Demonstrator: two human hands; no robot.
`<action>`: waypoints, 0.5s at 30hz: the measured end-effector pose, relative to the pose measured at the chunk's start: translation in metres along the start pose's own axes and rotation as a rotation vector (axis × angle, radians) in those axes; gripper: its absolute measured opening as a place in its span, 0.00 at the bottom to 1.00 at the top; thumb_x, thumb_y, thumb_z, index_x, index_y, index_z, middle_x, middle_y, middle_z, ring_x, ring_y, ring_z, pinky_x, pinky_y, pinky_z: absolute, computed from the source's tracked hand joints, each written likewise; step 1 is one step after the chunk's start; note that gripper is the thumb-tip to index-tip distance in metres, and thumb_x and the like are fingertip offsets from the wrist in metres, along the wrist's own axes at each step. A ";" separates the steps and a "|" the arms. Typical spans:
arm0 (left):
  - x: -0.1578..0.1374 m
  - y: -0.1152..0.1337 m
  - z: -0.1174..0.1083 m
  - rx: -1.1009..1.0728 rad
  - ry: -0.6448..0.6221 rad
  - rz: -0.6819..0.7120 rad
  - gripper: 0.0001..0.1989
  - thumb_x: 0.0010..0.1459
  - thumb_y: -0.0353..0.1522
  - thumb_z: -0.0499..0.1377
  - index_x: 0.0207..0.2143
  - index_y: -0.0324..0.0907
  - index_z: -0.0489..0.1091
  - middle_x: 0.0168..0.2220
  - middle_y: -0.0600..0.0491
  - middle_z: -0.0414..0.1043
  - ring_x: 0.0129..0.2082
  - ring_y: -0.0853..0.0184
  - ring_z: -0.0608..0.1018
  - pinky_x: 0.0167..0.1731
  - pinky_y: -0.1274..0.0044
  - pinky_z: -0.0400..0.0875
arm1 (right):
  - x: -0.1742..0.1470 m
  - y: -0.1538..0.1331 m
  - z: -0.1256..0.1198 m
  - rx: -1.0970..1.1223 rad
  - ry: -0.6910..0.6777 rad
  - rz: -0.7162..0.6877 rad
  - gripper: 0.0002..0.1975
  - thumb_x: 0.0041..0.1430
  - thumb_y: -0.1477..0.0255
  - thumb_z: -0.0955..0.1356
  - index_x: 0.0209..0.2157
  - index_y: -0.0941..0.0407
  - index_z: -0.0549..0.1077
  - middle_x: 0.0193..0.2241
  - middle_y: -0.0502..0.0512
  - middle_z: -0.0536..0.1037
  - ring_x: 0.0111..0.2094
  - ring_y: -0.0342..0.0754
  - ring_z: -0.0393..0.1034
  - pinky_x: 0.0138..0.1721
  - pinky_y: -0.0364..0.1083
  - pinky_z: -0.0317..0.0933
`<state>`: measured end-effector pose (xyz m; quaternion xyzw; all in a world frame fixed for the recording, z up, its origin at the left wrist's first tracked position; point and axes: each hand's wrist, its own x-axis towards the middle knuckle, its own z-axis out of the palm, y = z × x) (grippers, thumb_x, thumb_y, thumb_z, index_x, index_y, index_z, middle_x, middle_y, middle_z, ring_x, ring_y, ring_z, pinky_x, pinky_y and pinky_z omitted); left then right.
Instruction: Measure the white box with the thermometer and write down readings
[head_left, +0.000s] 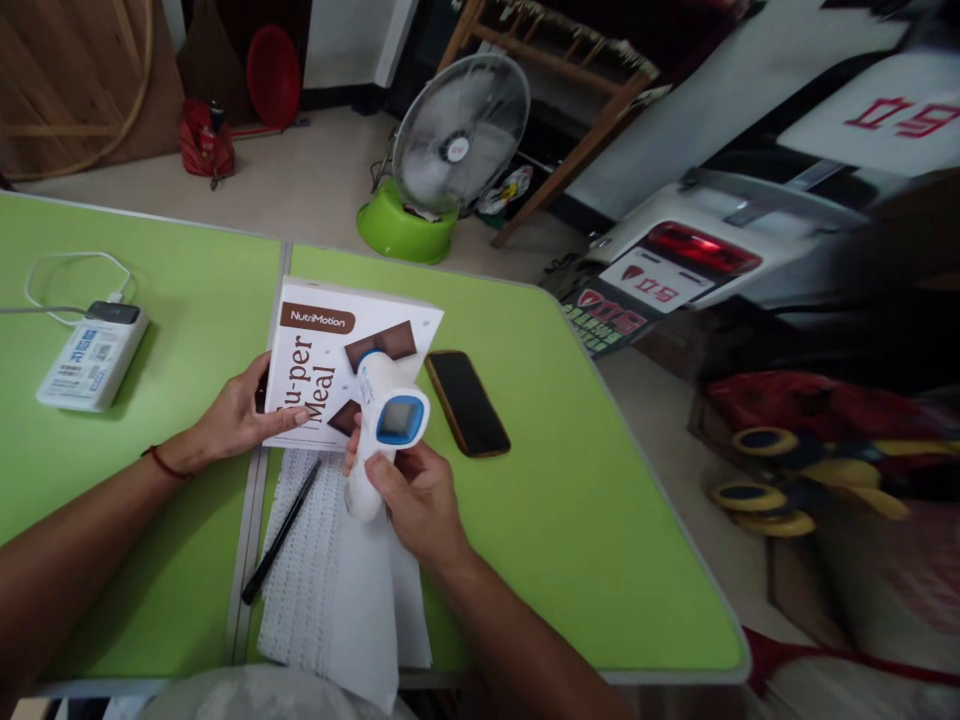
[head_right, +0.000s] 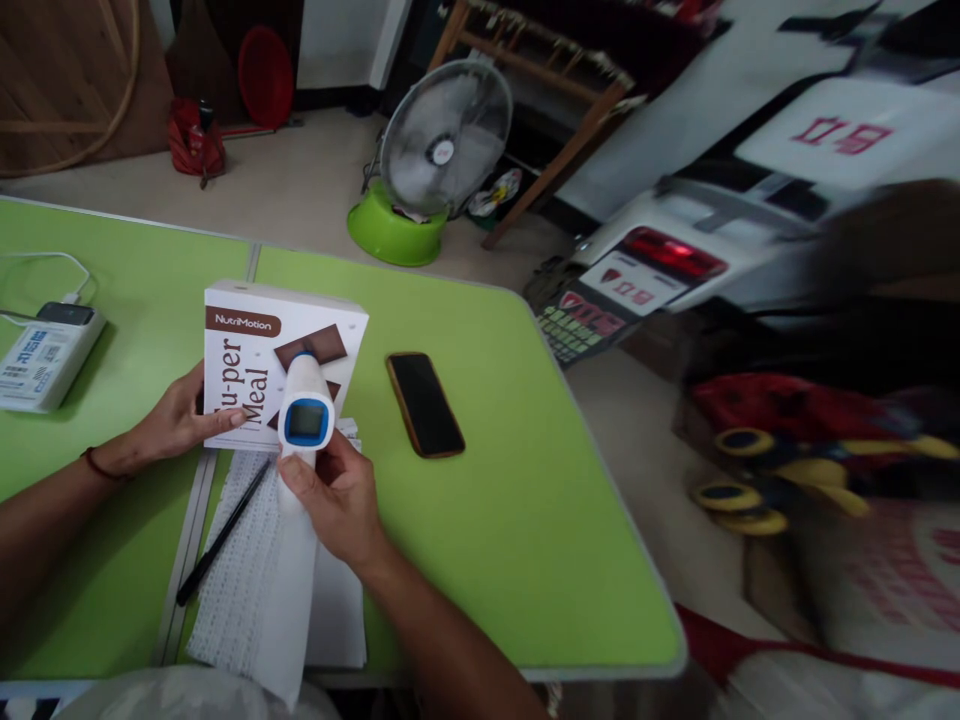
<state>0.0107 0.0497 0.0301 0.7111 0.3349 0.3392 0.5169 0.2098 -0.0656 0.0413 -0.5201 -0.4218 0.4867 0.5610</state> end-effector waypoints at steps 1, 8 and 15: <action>0.000 0.000 0.000 0.003 0.002 -0.004 0.33 0.55 0.48 0.70 0.54 0.39 0.66 0.53 0.41 0.77 0.52 0.48 0.80 0.52 0.56 0.78 | 0.000 0.000 0.000 0.006 -0.002 0.008 0.18 0.51 0.54 0.75 0.33 0.54 0.77 0.28 0.51 0.77 0.28 0.46 0.69 0.32 0.48 0.68; 0.000 -0.003 -0.002 -0.006 0.008 -0.004 0.32 0.55 0.47 0.70 0.55 0.40 0.66 0.52 0.42 0.78 0.51 0.49 0.81 0.50 0.57 0.79 | 0.000 0.002 0.002 0.023 -0.028 0.005 0.20 0.50 0.52 0.76 0.35 0.53 0.76 0.30 0.52 0.79 0.30 0.46 0.71 0.35 0.48 0.71; 0.000 -0.006 0.001 -0.036 0.044 0.029 0.32 0.53 0.46 0.72 0.53 0.41 0.67 0.50 0.43 0.77 0.50 0.48 0.81 0.49 0.56 0.79 | 0.000 0.000 -0.006 -0.134 -0.140 -0.083 0.18 0.56 0.56 0.74 0.42 0.52 0.75 0.34 0.52 0.81 0.33 0.47 0.75 0.37 0.48 0.73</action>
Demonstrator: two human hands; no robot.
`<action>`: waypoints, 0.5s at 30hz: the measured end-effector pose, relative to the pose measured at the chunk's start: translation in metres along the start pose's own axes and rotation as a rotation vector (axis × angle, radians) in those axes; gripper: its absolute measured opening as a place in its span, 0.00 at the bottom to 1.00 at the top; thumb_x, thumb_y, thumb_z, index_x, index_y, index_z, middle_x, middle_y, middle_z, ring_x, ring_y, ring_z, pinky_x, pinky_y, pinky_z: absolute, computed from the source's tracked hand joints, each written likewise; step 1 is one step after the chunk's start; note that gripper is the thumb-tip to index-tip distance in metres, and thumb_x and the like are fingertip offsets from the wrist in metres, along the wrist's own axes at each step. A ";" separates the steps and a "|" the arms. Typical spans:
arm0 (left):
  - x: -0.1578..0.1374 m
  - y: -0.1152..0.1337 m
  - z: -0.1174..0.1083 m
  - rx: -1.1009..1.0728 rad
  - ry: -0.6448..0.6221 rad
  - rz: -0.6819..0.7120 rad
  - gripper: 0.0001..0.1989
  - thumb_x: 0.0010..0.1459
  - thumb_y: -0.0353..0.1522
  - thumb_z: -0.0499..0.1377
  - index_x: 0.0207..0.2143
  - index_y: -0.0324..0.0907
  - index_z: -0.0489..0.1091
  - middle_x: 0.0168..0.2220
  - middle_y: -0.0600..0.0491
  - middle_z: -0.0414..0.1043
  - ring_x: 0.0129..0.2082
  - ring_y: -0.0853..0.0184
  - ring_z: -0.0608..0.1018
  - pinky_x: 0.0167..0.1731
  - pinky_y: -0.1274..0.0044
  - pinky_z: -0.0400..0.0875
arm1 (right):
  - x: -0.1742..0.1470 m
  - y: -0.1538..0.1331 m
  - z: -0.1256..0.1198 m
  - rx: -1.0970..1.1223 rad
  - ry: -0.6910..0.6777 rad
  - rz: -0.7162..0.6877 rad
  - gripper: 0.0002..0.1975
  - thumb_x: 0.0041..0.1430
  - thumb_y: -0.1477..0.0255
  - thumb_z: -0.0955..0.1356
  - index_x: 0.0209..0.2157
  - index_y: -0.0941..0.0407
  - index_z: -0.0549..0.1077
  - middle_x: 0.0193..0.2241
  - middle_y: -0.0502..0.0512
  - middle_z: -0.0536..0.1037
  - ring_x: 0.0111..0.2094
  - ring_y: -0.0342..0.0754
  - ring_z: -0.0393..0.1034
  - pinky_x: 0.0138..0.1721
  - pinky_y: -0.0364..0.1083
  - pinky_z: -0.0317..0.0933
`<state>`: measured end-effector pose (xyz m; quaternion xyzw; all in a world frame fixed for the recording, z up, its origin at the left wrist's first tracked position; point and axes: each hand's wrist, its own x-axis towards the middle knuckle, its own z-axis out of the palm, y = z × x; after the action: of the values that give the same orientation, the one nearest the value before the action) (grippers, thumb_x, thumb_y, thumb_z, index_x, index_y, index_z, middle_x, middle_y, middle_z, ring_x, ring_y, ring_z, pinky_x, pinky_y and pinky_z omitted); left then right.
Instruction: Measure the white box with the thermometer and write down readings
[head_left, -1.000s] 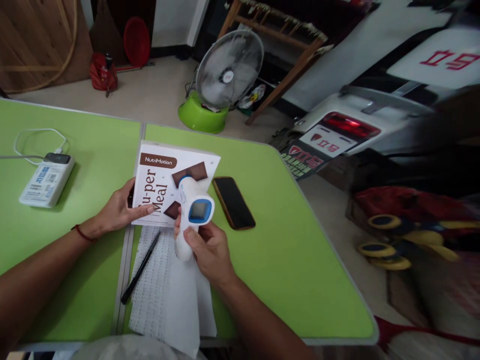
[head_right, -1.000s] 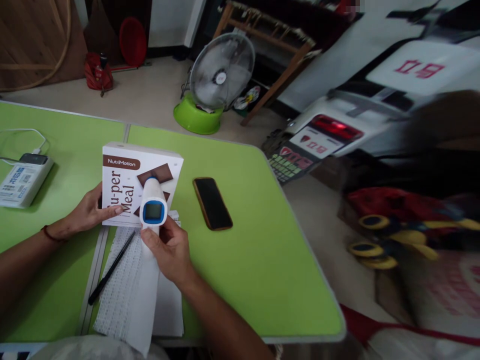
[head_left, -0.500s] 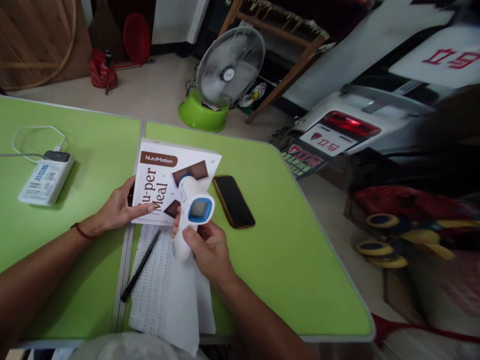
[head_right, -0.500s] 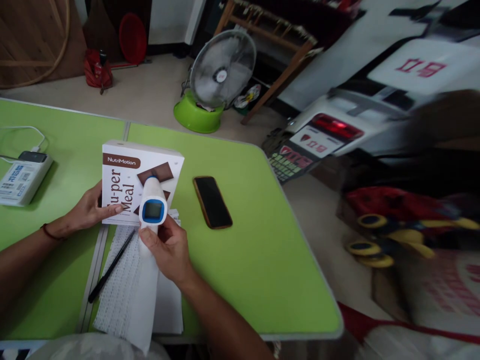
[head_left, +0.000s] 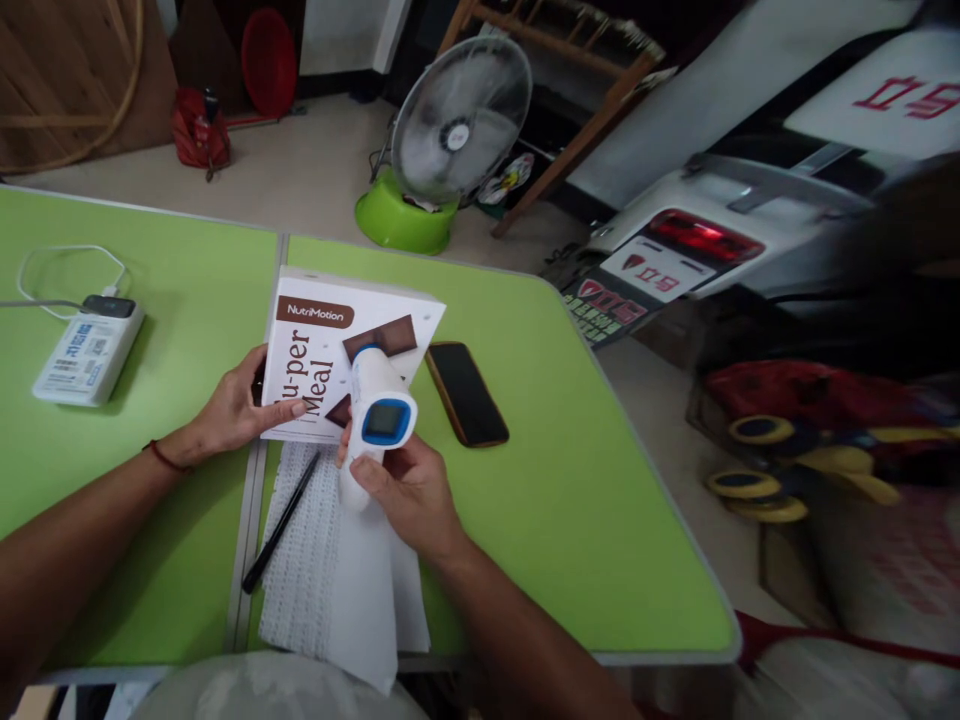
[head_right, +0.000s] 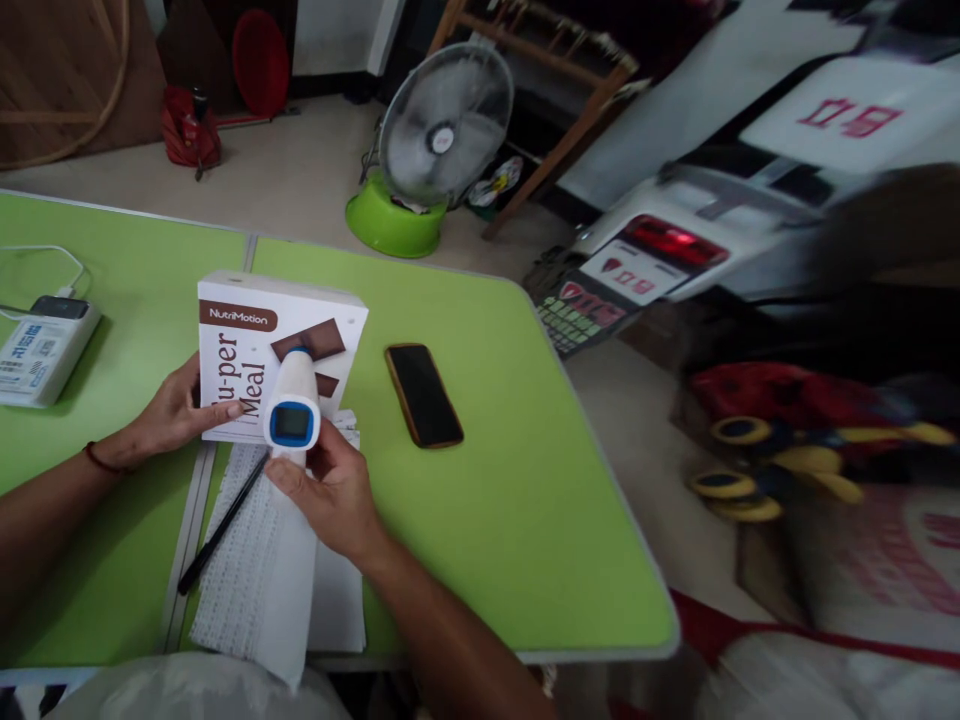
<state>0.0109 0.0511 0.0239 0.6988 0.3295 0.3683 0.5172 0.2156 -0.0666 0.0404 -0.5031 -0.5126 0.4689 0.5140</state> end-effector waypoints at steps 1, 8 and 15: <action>0.000 -0.001 0.000 -0.006 0.019 0.015 0.32 0.53 0.47 0.72 0.53 0.41 0.67 0.51 0.42 0.77 0.51 0.48 0.80 0.49 0.56 0.79 | -0.001 -0.002 -0.005 -0.075 -0.066 -0.025 0.18 0.57 0.57 0.74 0.44 0.52 0.75 0.37 0.53 0.82 0.35 0.48 0.76 0.38 0.49 0.73; 0.007 -0.017 -0.008 0.006 0.179 0.088 0.34 0.53 0.47 0.73 0.54 0.40 0.64 0.56 0.39 0.72 0.56 0.46 0.77 0.55 0.54 0.76 | -0.007 -0.005 -0.069 -0.832 -0.558 -0.150 0.25 0.62 0.69 0.70 0.60 0.55 0.71 0.55 0.65 0.80 0.53 0.59 0.77 0.53 0.57 0.72; 0.015 -0.034 -0.016 0.066 0.135 0.268 0.35 0.54 0.44 0.73 0.57 0.42 0.63 0.59 0.40 0.69 0.61 0.46 0.73 0.60 0.53 0.72 | 0.004 0.020 -0.115 -1.197 -0.333 -0.062 0.23 0.59 0.72 0.68 0.57 0.56 0.74 0.49 0.66 0.82 0.50 0.64 0.77 0.51 0.61 0.71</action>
<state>0.0016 0.0799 -0.0035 0.7267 0.2795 0.4691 0.4169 0.3313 -0.0661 0.0246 -0.6090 -0.7743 0.1574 0.0693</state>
